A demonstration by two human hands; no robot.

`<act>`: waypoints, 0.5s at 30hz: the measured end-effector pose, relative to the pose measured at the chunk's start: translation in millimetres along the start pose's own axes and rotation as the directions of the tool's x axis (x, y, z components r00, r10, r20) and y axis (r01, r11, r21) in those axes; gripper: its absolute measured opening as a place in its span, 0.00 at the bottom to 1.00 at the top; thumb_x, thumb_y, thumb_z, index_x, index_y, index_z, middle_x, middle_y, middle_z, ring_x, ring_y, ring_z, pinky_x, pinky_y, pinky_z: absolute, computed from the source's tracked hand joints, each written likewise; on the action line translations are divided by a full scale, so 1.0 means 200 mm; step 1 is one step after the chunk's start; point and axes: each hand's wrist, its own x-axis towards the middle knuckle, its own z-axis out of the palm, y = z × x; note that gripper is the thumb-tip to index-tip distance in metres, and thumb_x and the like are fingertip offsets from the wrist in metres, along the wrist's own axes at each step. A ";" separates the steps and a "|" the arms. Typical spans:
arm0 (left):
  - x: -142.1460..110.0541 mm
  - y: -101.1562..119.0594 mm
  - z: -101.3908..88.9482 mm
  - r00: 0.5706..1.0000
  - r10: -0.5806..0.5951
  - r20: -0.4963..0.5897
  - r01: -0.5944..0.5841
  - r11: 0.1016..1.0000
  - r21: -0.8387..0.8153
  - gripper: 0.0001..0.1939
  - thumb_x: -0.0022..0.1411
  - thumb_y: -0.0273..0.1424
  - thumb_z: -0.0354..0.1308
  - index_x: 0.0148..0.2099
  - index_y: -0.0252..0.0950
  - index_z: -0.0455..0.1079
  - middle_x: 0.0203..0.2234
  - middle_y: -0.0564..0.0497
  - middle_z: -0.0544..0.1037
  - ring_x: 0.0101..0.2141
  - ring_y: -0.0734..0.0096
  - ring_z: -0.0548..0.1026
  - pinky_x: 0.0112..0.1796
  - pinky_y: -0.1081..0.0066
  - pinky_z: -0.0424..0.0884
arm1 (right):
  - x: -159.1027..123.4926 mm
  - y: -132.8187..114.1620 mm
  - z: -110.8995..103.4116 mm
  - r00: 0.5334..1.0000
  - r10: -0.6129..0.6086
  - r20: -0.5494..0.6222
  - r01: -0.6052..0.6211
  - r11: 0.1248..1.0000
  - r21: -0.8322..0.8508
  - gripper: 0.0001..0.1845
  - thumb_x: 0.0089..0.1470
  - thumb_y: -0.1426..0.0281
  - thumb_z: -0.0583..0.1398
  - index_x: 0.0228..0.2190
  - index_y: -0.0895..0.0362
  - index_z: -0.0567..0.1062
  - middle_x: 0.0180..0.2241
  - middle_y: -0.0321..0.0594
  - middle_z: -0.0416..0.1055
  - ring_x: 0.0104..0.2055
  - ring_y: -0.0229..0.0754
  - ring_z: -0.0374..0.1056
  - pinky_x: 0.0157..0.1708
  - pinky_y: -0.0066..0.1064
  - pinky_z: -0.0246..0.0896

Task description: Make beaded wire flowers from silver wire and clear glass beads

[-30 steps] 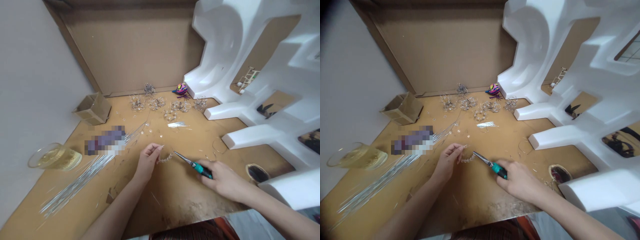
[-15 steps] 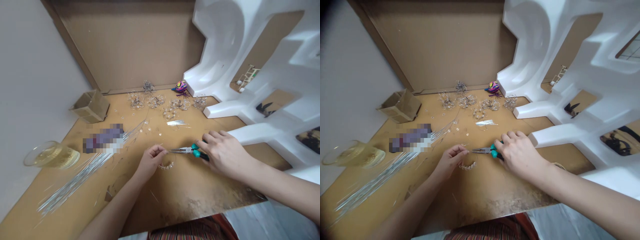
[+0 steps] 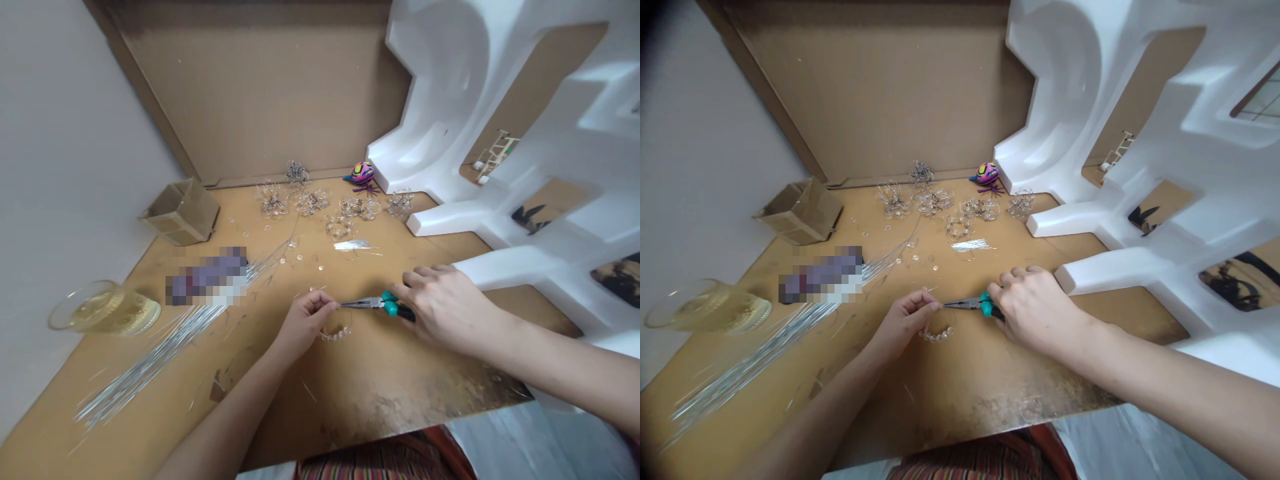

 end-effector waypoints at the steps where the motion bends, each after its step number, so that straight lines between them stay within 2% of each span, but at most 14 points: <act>1: 0.00 0.00 0.00 1.000 -0.002 0.004 0.002 1.000 -0.010 0.10 0.49 0.36 0.59 0.26 0.34 0.68 0.12 0.60 0.61 0.15 0.82 0.60 0.18 0.79 0.59 | 0.00 0.00 0.00 1.000 0.008 0.005 -0.008 1.000 0.004 0.08 0.48 0.66 0.55 0.28 0.57 0.70 0.23 0.40 0.67 0.25 0.40 0.60 0.25 0.32 0.37; 7: 0.00 -0.01 0.00 1.000 -0.003 0.005 0.003 1.000 -0.027 0.10 0.50 0.36 0.59 0.26 0.34 0.68 0.12 0.60 0.61 0.15 0.82 0.60 0.18 0.79 0.58 | 0.00 0.01 0.00 0.999 0.040 0.009 -0.040 0.999 -0.013 0.10 0.50 0.64 0.54 0.28 0.56 0.70 0.25 0.42 0.67 0.29 0.42 0.60 0.27 0.32 0.39; 15: 0.00 0.00 0.00 1.000 -0.002 0.003 0.002 1.000 -0.013 0.11 0.49 0.37 0.58 0.26 0.34 0.68 0.12 0.60 0.61 0.14 0.82 0.60 0.17 0.79 0.58 | 0.00 0.00 0.00 1.000 0.010 0.002 -0.010 1.000 -0.004 0.07 0.48 0.66 0.56 0.27 0.57 0.71 0.23 0.41 0.67 0.26 0.41 0.60 0.26 0.32 0.38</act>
